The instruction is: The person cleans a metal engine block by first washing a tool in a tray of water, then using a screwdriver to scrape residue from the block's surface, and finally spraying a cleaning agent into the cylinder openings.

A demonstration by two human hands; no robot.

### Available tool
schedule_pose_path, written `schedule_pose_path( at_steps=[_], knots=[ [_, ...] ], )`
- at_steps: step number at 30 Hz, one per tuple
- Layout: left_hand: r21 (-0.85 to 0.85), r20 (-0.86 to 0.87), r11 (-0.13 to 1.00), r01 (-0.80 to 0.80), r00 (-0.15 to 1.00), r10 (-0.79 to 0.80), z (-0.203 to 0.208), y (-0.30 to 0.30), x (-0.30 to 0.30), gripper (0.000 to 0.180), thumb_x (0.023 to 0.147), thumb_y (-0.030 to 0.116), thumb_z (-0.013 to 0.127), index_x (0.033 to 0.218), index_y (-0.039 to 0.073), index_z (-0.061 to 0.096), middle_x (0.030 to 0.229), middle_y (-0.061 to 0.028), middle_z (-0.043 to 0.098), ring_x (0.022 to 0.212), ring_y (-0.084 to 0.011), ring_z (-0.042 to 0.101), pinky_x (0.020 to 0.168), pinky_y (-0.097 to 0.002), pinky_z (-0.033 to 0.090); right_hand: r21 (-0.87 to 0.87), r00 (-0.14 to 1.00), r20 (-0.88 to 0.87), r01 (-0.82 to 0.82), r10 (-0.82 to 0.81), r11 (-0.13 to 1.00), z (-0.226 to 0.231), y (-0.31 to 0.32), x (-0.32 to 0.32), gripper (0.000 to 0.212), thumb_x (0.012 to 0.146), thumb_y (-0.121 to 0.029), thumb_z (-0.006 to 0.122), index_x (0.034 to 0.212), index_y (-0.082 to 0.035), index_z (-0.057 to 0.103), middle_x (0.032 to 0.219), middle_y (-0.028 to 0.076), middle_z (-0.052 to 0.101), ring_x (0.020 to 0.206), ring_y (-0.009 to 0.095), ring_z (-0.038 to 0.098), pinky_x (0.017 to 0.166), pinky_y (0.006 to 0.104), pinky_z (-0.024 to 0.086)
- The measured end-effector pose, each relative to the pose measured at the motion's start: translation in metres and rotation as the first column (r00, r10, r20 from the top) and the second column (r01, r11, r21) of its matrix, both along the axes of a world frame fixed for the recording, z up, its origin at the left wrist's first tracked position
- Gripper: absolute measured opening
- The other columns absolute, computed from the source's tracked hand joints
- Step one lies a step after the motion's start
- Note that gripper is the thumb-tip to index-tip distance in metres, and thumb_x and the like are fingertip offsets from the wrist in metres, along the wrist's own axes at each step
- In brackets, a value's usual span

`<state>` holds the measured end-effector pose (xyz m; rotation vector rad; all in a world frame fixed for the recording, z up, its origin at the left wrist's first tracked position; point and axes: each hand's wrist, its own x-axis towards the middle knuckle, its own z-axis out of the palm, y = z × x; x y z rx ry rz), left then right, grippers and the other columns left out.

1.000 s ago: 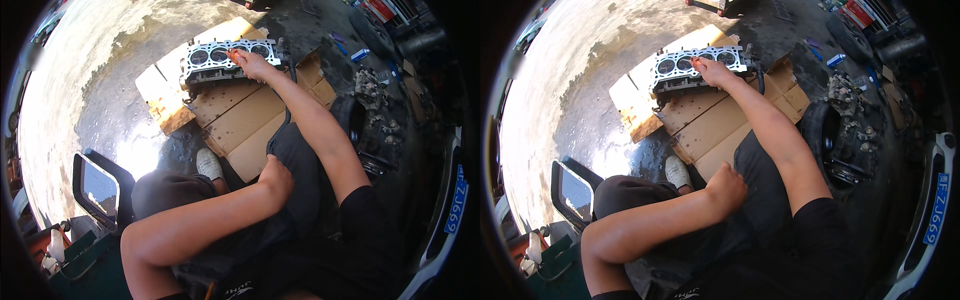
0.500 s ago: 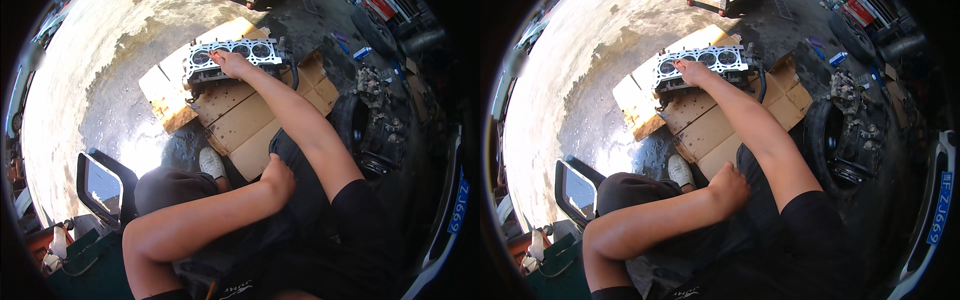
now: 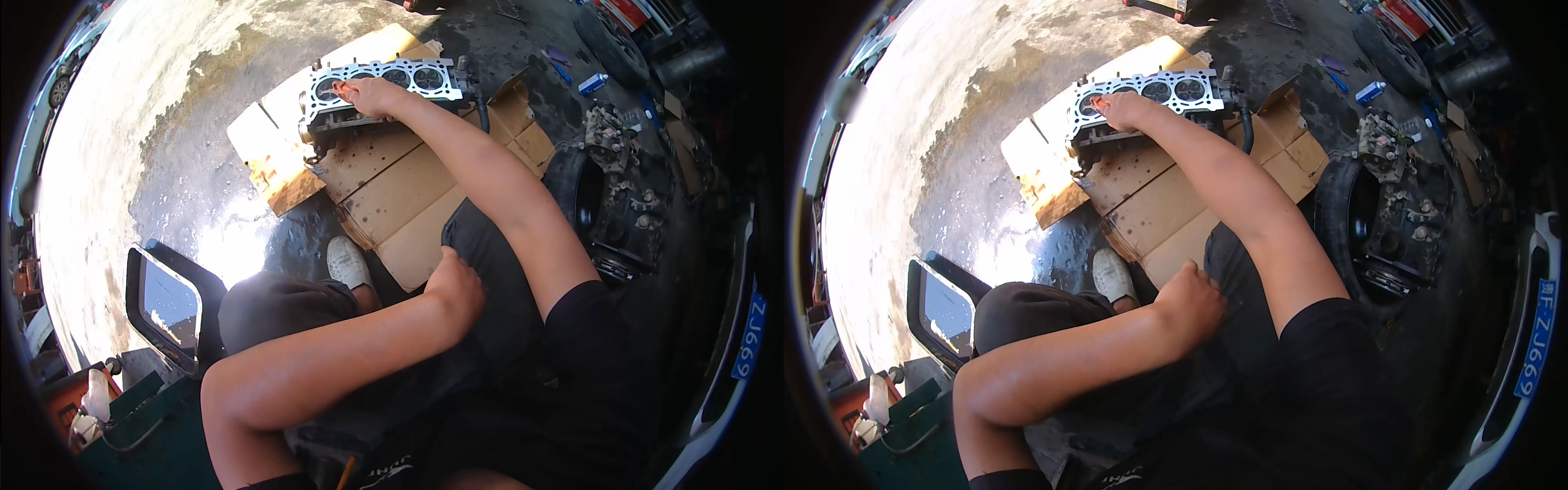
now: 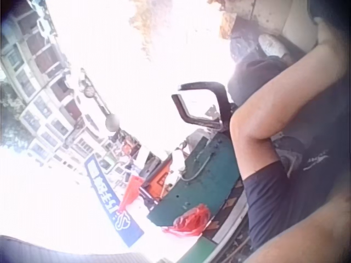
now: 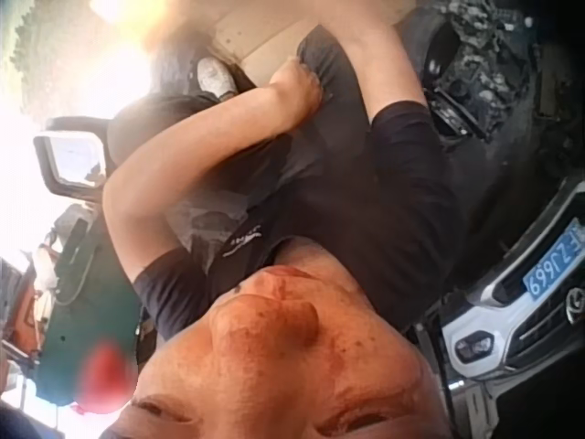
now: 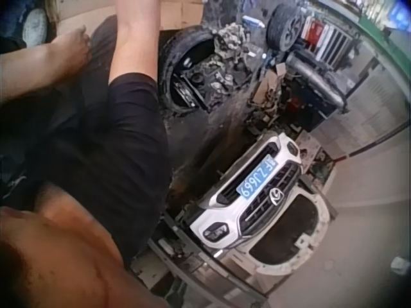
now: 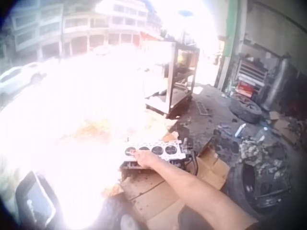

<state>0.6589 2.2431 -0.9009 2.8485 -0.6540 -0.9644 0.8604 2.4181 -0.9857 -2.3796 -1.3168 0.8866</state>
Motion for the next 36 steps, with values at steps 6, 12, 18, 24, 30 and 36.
schedule_pose_path(
  at_steps=[6,12,18,24,30,36],
  knots=[
    [0.013,0.002,1.0,0.009,1.0,-0.009,-0.003,-0.001,0.008,0.026,0.089,0.027,0.06,0.108,0.014,0.072,0.111,-0.0027,0.069,0.107,-0.0185,0.062,0.089,-0.0359,0.041,0.093,0.986,0.166,-0.033,0.017,0.995,-0.044,0.005,0.028,0.046,0.102,-0.032,0.04,0.145,-0.017,0.043,0.119,0.024,0.064,0.108,0.041,0.062,0.094,0.0476,0.048],
    [-0.009,0.043,1.0,0.013,0.999,-0.013,-0.002,-0.002,0.009,0.026,0.09,0.026,0.058,0.109,0.013,0.072,0.112,-0.0032,0.068,0.107,-0.0193,0.063,0.088,-0.0362,0.041,0.142,0.984,0.176,-0.003,-0.023,0.99,-0.059,0.002,0.029,0.045,0.102,-0.031,0.04,0.145,-0.018,0.043,0.121,0.023,0.064,0.109,0.042,0.061,0.095,0.0481,0.048],
    [-0.001,0.068,1.0,-0.005,0.998,0.005,0.001,0.003,0.005,0.027,0.091,0.025,0.057,0.111,0.013,0.071,0.113,-0.0044,0.068,0.108,-0.0199,0.062,0.089,-0.0367,0.042,0.147,0.982,0.191,-0.038,0.009,0.988,-0.054,-0.008,0.036,0.041,0.103,-0.031,0.039,0.142,-0.019,0.045,0.121,0.022,0.064,0.108,0.042,0.061,0.094,0.0487,0.049],
    [-0.009,0.03,0.999,-0.032,0.999,0.032,-0.001,0.011,0.005,0.027,0.09,0.026,0.058,0.11,0.012,0.071,0.113,-0.0045,0.068,0.108,-0.0201,0.062,0.09,-0.0361,0.041,0.141,0.985,0.174,-0.005,-0.02,0.99,-0.049,-0.011,0.029,0.043,0.103,-0.033,0.038,0.143,-0.018,0.045,0.121,0.023,0.064,0.106,0.042,0.063,0.092,0.0474,0.05],
    [0.006,0.079,1.0,-0.015,0.997,0.015,0.004,0.01,0.006,0.028,0.089,0.026,0.059,0.113,0.013,0.069,0.112,-0.0033,0.068,0.107,-0.019,0.062,0.09,-0.0354,0.04,0.161,0.991,0.129,0.017,-0.038,0.987,-0.047,-0.019,0.043,0.044,0.103,-0.033,0.04,0.143,-0.018,0.044,0.12,0.024,0.064,0.106,0.042,0.063,0.092,0.0475,0.05],
    [0.022,0.065,1.0,-0.004,0.998,0.003,0.0,0.005,0.006,0.029,0.09,0.025,0.058,0.114,0.012,0.069,0.112,-0.0037,0.067,0.107,-0.0191,0.062,0.09,-0.0362,0.04,0.139,0.994,-0.009,0.111,-0.111,0.984,-0.029,-0.028,0.027,0.042,0.102,-0.03,0.04,0.142,-0.017,0.045,0.12,0.025,0.063,0.107,0.044,0.061,0.092,0.0493,0.049]
  ],
)
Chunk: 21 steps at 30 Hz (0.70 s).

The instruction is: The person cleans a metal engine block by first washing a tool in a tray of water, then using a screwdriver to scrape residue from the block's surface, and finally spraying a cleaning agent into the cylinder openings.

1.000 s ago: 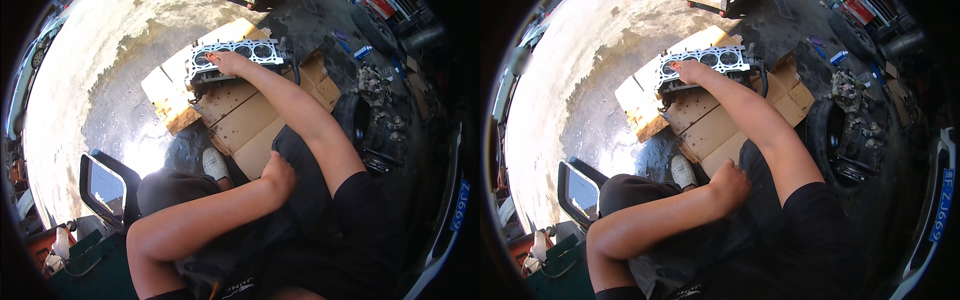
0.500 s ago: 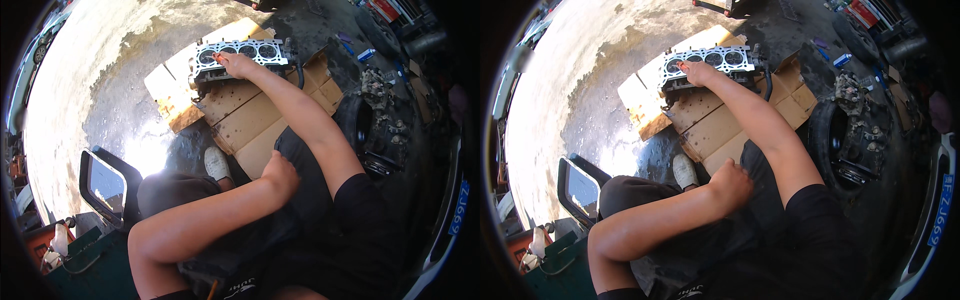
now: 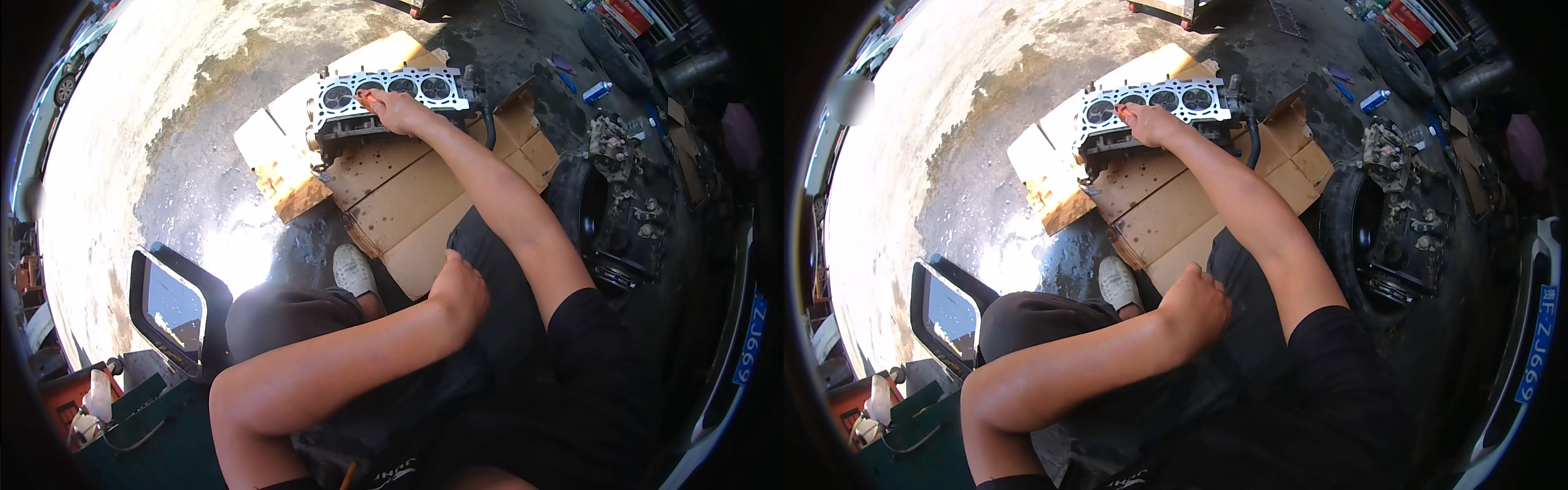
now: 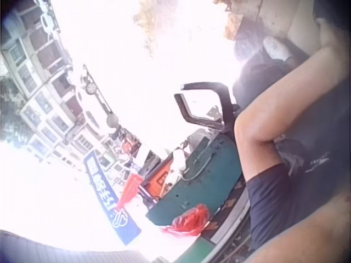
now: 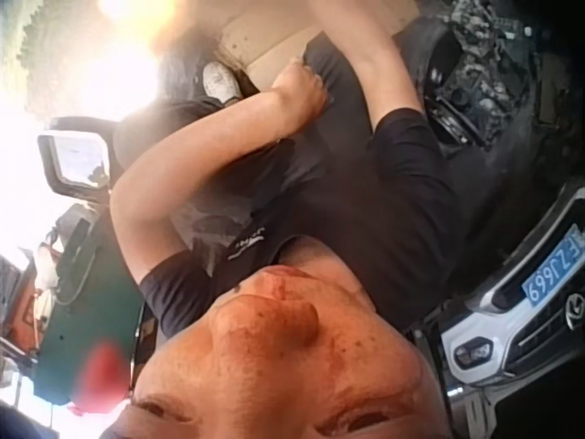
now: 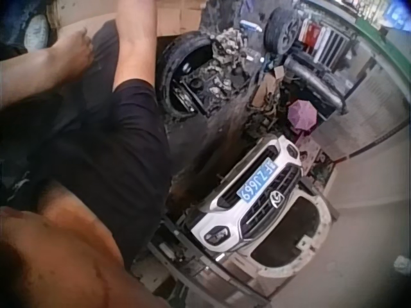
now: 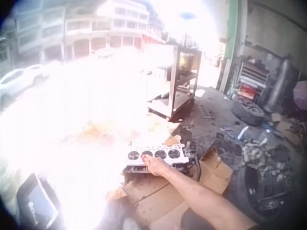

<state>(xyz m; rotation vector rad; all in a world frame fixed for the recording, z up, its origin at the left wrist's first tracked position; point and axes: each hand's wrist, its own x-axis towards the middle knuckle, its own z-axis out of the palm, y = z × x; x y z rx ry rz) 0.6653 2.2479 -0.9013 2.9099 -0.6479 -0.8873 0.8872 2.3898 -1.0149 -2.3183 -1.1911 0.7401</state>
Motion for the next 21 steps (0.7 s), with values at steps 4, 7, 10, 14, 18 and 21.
schedule_pose_path(
  at_steps=[4,7,10,14,18,21],
  knots=[
    [-0.012,0.012,1.0,0.017,1.0,-0.017,0.002,-0.006,0.002,0.029,0.091,0.025,0.057,0.114,0.012,0.068,0.114,-0.0049,0.067,0.109,-0.0204,0.062,0.094,-0.038,0.04,0.053,0.991,0.125,-0.06,0.053,0.997,-0.015,-0.006,0.017,0.042,0.102,-0.029,0.04,0.141,-0.016,0.045,0.119,0.025,0.063,0.108,0.044,0.061,0.093,0.0493,0.049],
    [-0.015,0.024,1.0,0.006,1.0,-0.006,-0.002,-0.005,0.0,0.03,0.091,0.025,0.056,0.114,0.011,0.068,0.115,-0.006,0.067,0.111,-0.0216,0.061,0.097,-0.0399,0.04,0.063,0.994,0.106,-0.022,0.015,0.998,-0.02,-0.003,0.013,0.042,0.101,-0.029,0.041,0.141,-0.016,0.045,0.118,0.025,0.064,0.107,0.044,0.061,0.093,0.049,0.049],
    [-0.012,0.04,1.0,-0.006,0.999,0.006,-0.002,-0.006,-0.005,0.03,0.091,0.025,0.056,0.115,0.011,0.068,0.116,-0.0069,0.067,0.112,-0.0224,0.061,0.099,-0.0412,0.039,0.011,0.999,0.033,0.008,-0.008,1.0,-0.004,-0.004,0.003,0.043,0.101,-0.029,0.041,0.142,-0.015,0.045,0.117,0.025,0.064,0.106,0.044,0.062,0.092,0.0485,0.05],
    [-0.025,0.04,1.0,0.013,0.999,-0.012,0.001,-0.013,-0.004,0.03,0.092,0.025,0.055,0.116,0.011,0.068,0.116,-0.0071,0.067,0.111,-0.0224,0.061,0.099,-0.0408,0.039,0.086,0.993,0.109,0.034,-0.043,0.996,-0.012,-0.016,0.021,0.043,0.102,-0.032,0.042,0.142,-0.016,0.045,0.118,0.025,0.064,0.109,0.044,0.061,0.093,0.0481,0.049],
    [-0.011,0.029,1.0,-0.001,1.0,0.001,-0.003,-0.01,-0.004,0.03,0.092,0.025,0.055,0.115,0.011,0.068,0.113,-0.0065,0.067,0.108,-0.0217,0.062,0.095,-0.0391,0.04,0.113,0.995,0.09,0.022,-0.032,0.993,-0.027,-0.002,0.02,0.044,0.102,-0.032,0.042,0.143,-0.017,0.045,0.119,0.026,0.063,0.109,0.045,0.06,0.093,0.0494,0.048],
    [0.001,0.033,1.0,0.015,0.999,-0.015,0.0,-0.007,-0.002,0.03,0.091,0.025,0.055,0.114,0.011,0.068,0.112,-0.0061,0.067,0.106,-0.0211,0.062,0.093,-0.0382,0.04,0.121,0.995,0.093,0.024,-0.036,0.992,-0.031,0.004,0.01,0.043,0.101,-0.031,0.042,0.142,-0.017,0.045,0.117,0.028,0.063,0.108,0.046,0.061,0.092,0.0506,0.049]
  ],
)
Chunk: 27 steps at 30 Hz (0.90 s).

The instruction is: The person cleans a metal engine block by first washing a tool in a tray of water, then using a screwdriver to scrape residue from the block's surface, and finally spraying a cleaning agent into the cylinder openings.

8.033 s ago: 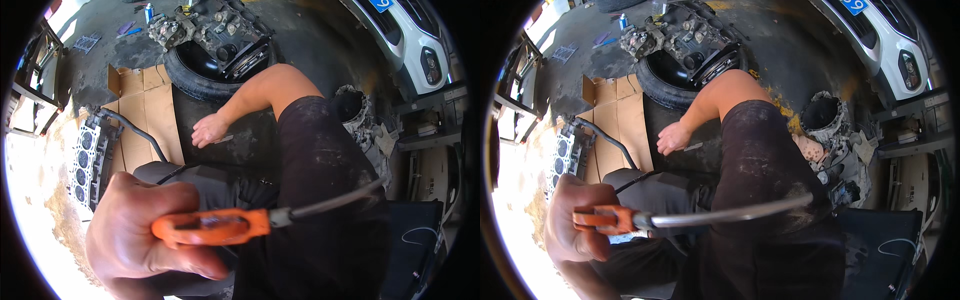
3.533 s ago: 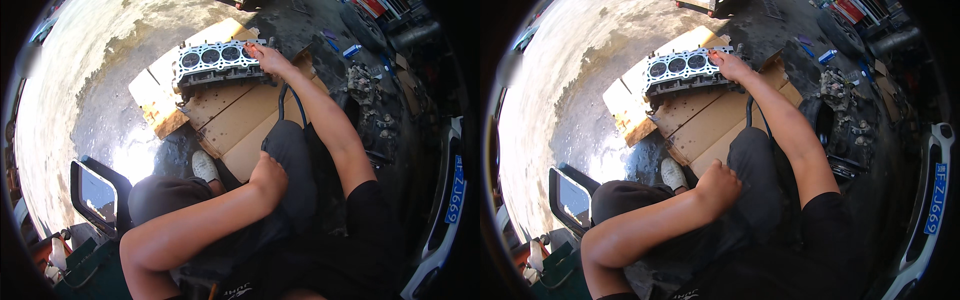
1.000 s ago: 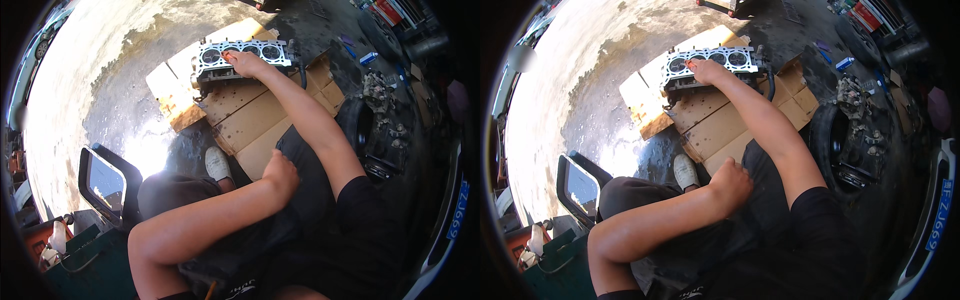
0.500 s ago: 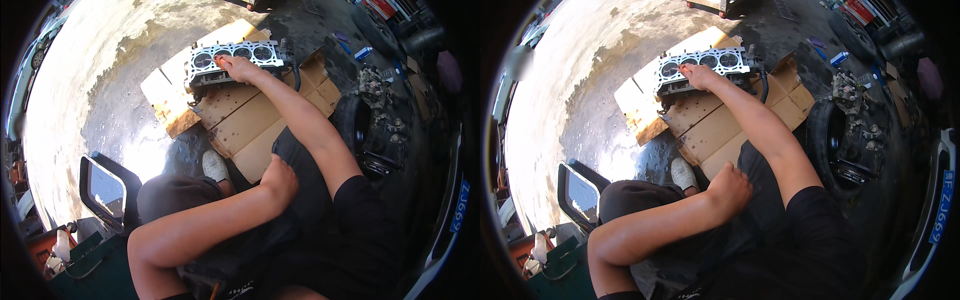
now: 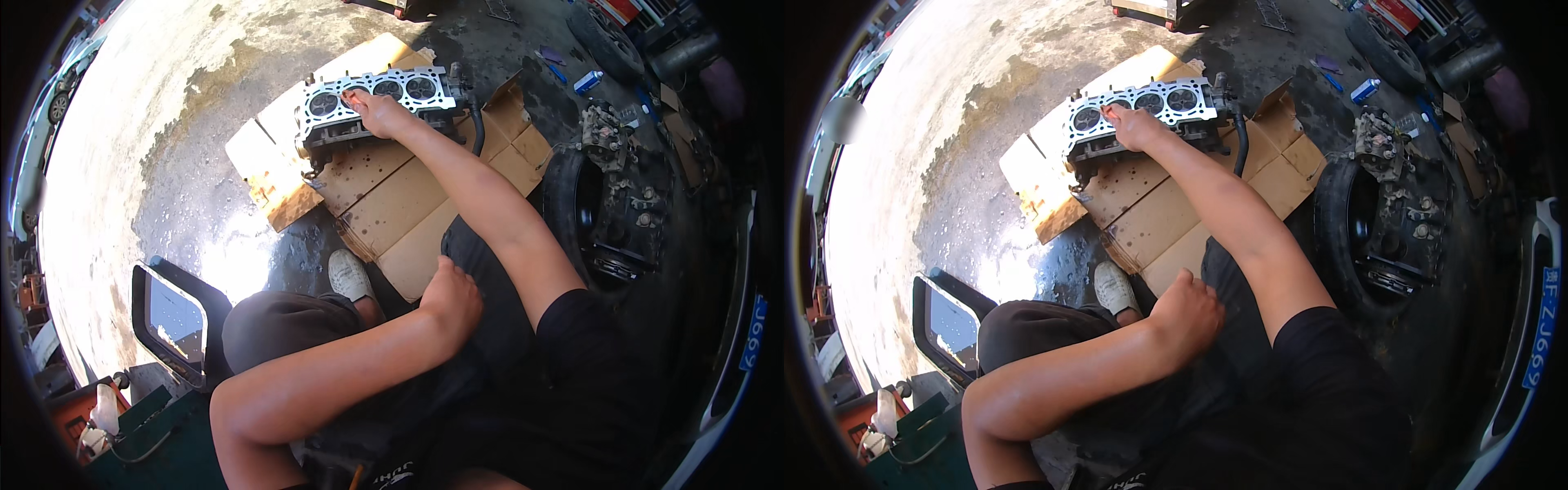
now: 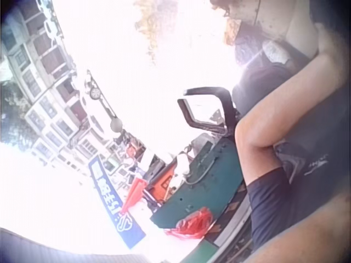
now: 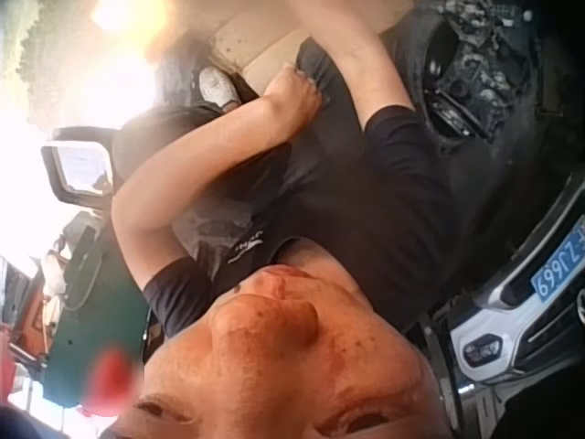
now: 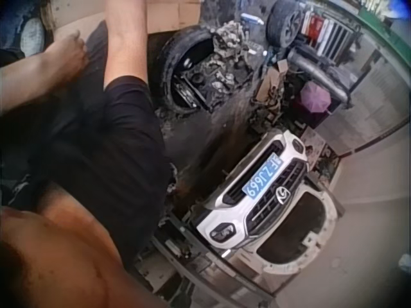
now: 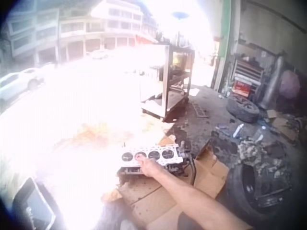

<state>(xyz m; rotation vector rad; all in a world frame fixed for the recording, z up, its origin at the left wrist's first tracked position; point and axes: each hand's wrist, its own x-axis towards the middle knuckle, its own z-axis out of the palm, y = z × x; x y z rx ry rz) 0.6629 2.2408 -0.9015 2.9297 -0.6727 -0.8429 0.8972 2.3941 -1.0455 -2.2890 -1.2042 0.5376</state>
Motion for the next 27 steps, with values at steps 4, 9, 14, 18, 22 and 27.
schedule_pose_path(
  at_steps=[4,9,14,18,22,27],
  knots=[
    [0.003,-0.016,1.0,-0.001,1.0,0.001,0.002,-0.001,0.002,0.03,0.091,0.025,0.056,0.113,0.011,0.068,0.112,-0.0064,0.067,0.107,-0.0212,0.062,0.094,-0.0388,0.04,0.043,1.0,0.007,0.019,-0.019,0.999,-0.004,0.001,-0.005,0.039,0.101,-0.03,0.041,0.137,-0.016,0.048,0.11,0.03,0.065,0.101,0.049,0.062,0.088,0.0531,0.05],
    [-0.015,0.027,1.0,-0.012,1.0,0.012,-0.004,-0.003,-0.003,0.031,0.091,0.026,0.056,0.114,0.01,0.068,0.115,-0.0074,0.067,0.109,-0.0225,0.062,0.098,-0.0409,0.039,0.056,0.999,0.014,0.038,-0.039,0.998,-0.003,-0.001,-0.008,0.038,0.101,-0.031,0.042,0.136,-0.016,0.047,0.106,0.03,0.066,0.099,0.049,0.063,0.086,0.0543,0.05],
    [-0.021,-0.009,1.0,0.005,1.0,-0.005,0.002,-0.002,0.0,0.032,0.091,0.026,0.055,0.115,0.009,0.067,0.115,-0.0089,0.067,0.11,-0.0236,0.061,0.101,-0.0417,0.039,0.116,0.997,0.06,0.037,-0.045,0.993,-0.013,-0.011,0.003,0.038,0.102,-0.033,0.042,0.135,-0.017,0.047,0.1,0.032,0.066,0.094,0.05,0.063,0.081,0.056,0.051],
    [-0.043,0.022,0.999,-0.004,1.0,0.005,0.001,0.001,-0.002,0.031,0.09,0.025,0.055,0.113,0.008,0.068,0.114,-0.0095,0.067,0.108,-0.0233,0.062,0.097,-0.0402,0.041,0.114,0.999,0.037,-0.004,0.0,0.993,0.005,-0.013,-0.017,0.039,0.1,-0.028,0.044,0.137,-0.015,0.048,0.098,0.03,0.067,0.093,0.048,0.064,0.081,0.0544,0.051],
    [-0.051,0.04,0.999,-0.011,0.999,0.013,0.001,0.006,-0.004,0.028,0.09,0.024,0.055,0.11,0.008,0.068,0.111,-0.0086,0.068,0.105,-0.0224,0.063,0.092,-0.0385,0.042,0.211,0.995,0.077,-0.071,0.056,0.975,-0.002,-0.031,-0.021,0.041,0.1,-0.026,0.045,0.138,-0.012,0.049,0.103,0.028,0.067,0.096,0.046,0.064,0.084,0.0535,0.05],
    [-0.03,0.078,1.0,0.007,0.997,-0.004,0.005,0.009,-0.009,0.028,0.09,0.023,0.055,0.11,0.009,0.068,0.109,-0.0077,0.068,0.103,-0.0219,0.064,0.089,-0.0369,0.043,0.046,0.987,-0.042,0.157,-0.155,0.986,0.005,-0.07,0.023,0.044,0.102,-0.03,0.041,0.143,-0.014,0.046,0.106,0.024,0.068,0.094,0.045,0.065,0.084,0.0492,0.052]
  ],
)
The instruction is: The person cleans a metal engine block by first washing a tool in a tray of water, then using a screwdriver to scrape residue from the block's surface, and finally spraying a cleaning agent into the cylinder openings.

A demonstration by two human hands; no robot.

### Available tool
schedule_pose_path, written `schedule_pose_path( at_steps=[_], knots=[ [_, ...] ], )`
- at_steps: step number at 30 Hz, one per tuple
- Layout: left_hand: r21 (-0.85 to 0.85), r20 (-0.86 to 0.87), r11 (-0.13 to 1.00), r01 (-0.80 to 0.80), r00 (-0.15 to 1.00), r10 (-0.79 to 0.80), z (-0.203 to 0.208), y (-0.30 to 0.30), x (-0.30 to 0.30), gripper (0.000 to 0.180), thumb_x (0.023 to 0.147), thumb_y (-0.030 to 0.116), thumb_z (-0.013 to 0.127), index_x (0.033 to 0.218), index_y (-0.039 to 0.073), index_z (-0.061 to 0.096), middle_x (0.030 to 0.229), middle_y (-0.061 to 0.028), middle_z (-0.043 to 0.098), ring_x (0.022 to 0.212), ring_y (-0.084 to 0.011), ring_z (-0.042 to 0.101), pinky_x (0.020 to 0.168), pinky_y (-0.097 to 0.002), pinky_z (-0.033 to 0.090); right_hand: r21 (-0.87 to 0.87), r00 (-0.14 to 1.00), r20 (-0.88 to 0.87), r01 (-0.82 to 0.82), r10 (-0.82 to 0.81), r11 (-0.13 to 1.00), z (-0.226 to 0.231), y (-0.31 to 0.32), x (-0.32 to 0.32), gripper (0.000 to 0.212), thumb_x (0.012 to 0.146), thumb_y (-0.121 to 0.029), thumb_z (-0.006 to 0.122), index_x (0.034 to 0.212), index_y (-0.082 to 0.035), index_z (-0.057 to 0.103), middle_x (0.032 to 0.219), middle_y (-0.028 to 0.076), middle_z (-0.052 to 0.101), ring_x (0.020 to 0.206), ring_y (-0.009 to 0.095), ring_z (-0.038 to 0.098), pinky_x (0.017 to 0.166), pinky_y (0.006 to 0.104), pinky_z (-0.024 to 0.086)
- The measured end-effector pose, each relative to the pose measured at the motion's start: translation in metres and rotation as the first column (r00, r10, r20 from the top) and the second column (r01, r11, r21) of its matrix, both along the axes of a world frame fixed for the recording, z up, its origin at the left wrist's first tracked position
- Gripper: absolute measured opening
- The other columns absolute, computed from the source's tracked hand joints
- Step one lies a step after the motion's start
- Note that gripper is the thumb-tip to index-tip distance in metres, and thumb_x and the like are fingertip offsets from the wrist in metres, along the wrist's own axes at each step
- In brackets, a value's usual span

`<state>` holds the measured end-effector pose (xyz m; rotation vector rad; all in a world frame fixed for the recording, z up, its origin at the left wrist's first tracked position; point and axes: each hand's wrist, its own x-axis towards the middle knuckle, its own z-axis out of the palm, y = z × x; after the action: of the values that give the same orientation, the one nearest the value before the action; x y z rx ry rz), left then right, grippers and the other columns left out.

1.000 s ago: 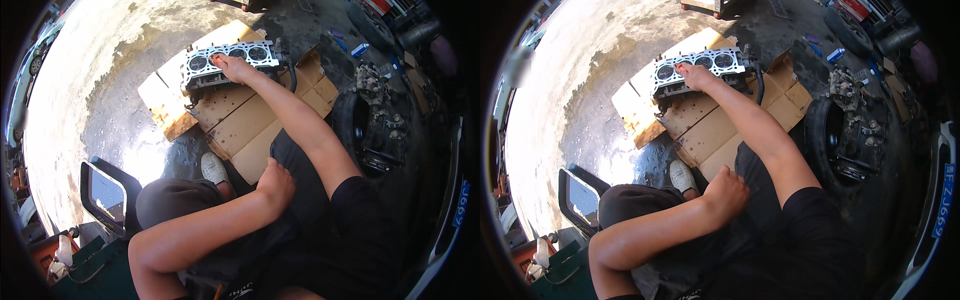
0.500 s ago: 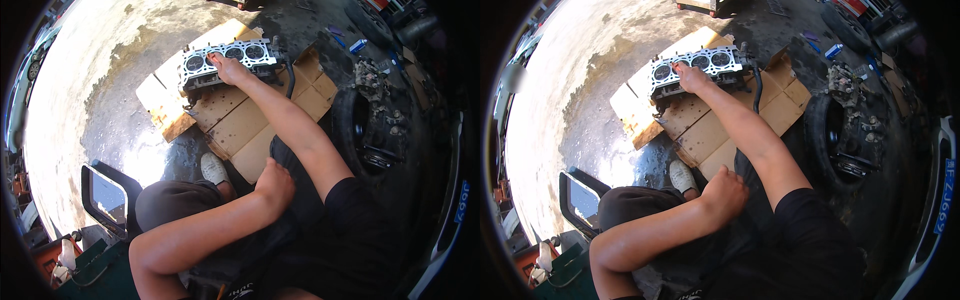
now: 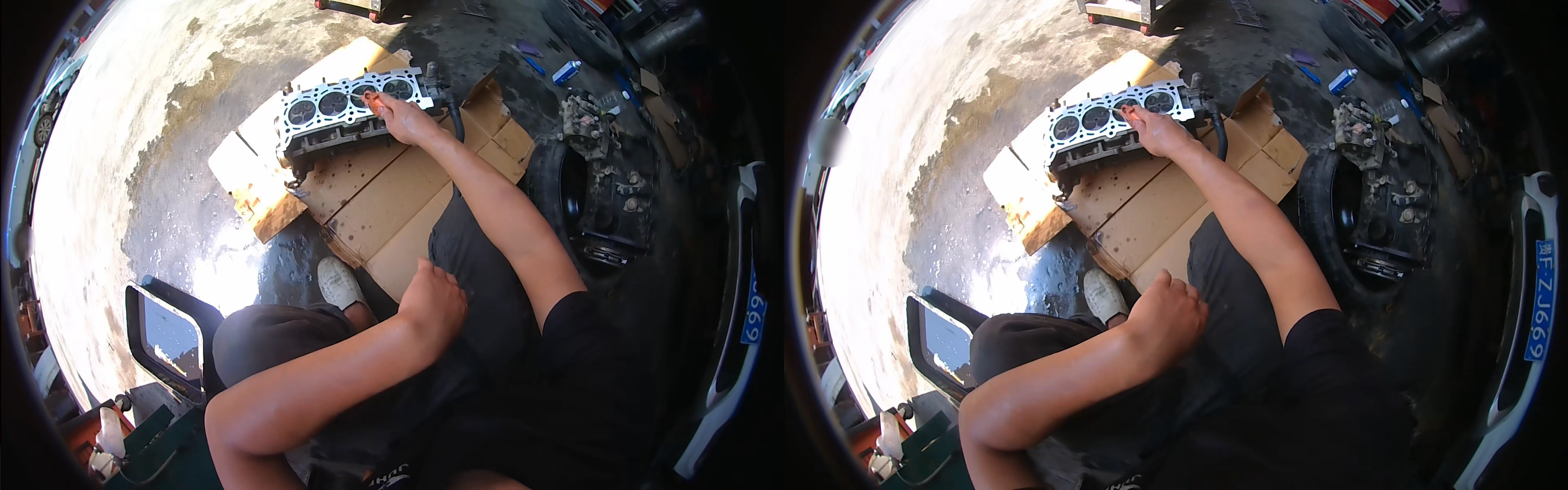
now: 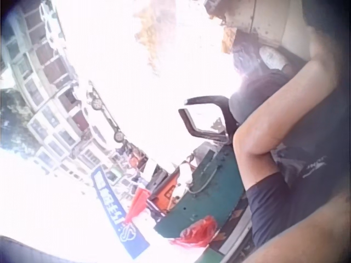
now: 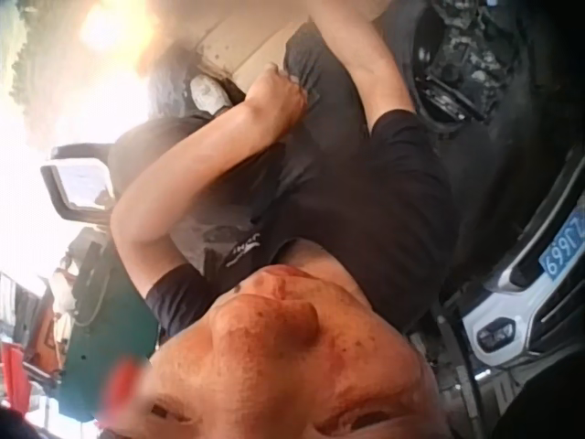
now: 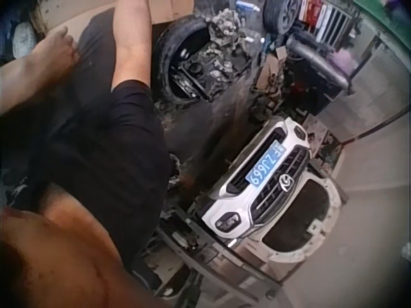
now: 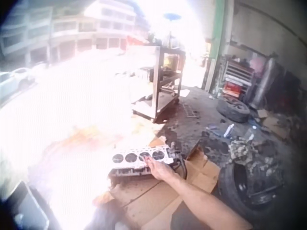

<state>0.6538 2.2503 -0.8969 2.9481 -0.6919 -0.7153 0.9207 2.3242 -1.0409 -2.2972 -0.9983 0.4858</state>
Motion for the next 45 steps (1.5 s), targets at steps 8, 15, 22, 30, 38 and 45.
schedule_pose_path(
  at_steps=[8,15,22,30,38,45],
  knots=[
    [0.004,-0.027,1.0,-0.016,0.999,0.016,-0.008,0.007,-0.002,0.026,0.09,0.022,0.055,0.109,0.009,0.068,0.108,-0.0066,0.068,0.101,-0.0211,0.064,0.087,-0.0356,0.043,-0.238,0.992,-0.117,0.009,-0.038,0.971,0.062,-0.018,-0.007,0.044,0.102,-0.029,0.04,0.145,-0.019,0.044,0.079,0.013,0.067,0.064,0.027,0.066,0.057,0.04,0.054],
    [-0.009,-0.002,0.998,0.063,0.998,-0.063,-0.003,-0.004,0.012,0.025,0.09,0.022,0.056,0.108,0.01,0.068,0.107,-0.0052,0.068,0.102,-0.02,0.064,0.088,-0.035,0.042,0.129,0.858,0.514,-0.104,0.023,0.986,-0.036,-0.05,0.081,0.042,0.103,-0.028,0.038,0.144,-0.022,0.043,0.07,0.012,0.062,0.054,0.023,0.059,0.053,0.0386,0.051],
    [-0.006,-0.006,1.0,0.01,1.0,-0.01,-0.004,-0.006,0.007,0.024,0.09,0.022,0.056,0.107,0.012,0.069,0.106,-0.0046,0.068,0.101,-0.0195,0.064,0.088,-0.0346,0.042,-0.127,0.999,-0.032,-0.014,0.01,0.992,0.03,-0.027,0.026,0.042,0.103,-0.029,0.04,0.144,-0.02,0.043,0.075,0.014,0.065,0.059,0.027,0.062,0.057,0.0388,0.051],
    [0.011,0.017,0.999,0.046,0.999,-0.046,-0.002,-0.007,0.008,0.026,0.091,0.022,0.054,0.11,0.01,0.068,0.106,-0.0056,0.068,0.101,-0.02,0.063,0.088,-0.0353,0.041,0.06,0.914,0.403,-0.088,0.057,0.994,-0.003,-0.032,0.048,0.044,0.103,-0.03,0.04,0.145,-0.018,0.041,0.083,0.015,0.067,0.061,0.026,0.064,0.057,0.0396,0.052],
    [0.001,-0.011,1.0,0.016,1.0,-0.016,-0.004,-0.001,0.005,0.027,0.091,0.022,0.055,0.111,0.009,0.067,0.108,-0.006,0.068,0.103,-0.0207,0.063,0.088,-0.0354,0.042,-0.151,0.998,-0.059,-0.002,-0.007,0.989,0.047,-0.015,0.006,0.046,0.102,-0.03,0.041,0.146,-0.016,0.041,0.115,0.024,0.065,0.107,0.043,0.061,0.093,0.0467,0.048],
    [0.007,-0.023,1.0,0.019,1.0,-0.019,-0.004,-0.001,0.005,0.026,0.09,0.022,0.056,0.11,0.01,0.068,0.107,-0.0059,0.068,0.102,-0.0206,0.063,0.087,-0.0351,0.042,-0.113,0.991,0.035,-0.126,0.13,0.986,0.016,0.011,-0.001,0.048,0.103,-0.033,0.039,0.147,-0.015,0.04,0.123,0.025,0.062,0.112,0.044,0.059,0.096,0.0505,0.046]
  ],
)
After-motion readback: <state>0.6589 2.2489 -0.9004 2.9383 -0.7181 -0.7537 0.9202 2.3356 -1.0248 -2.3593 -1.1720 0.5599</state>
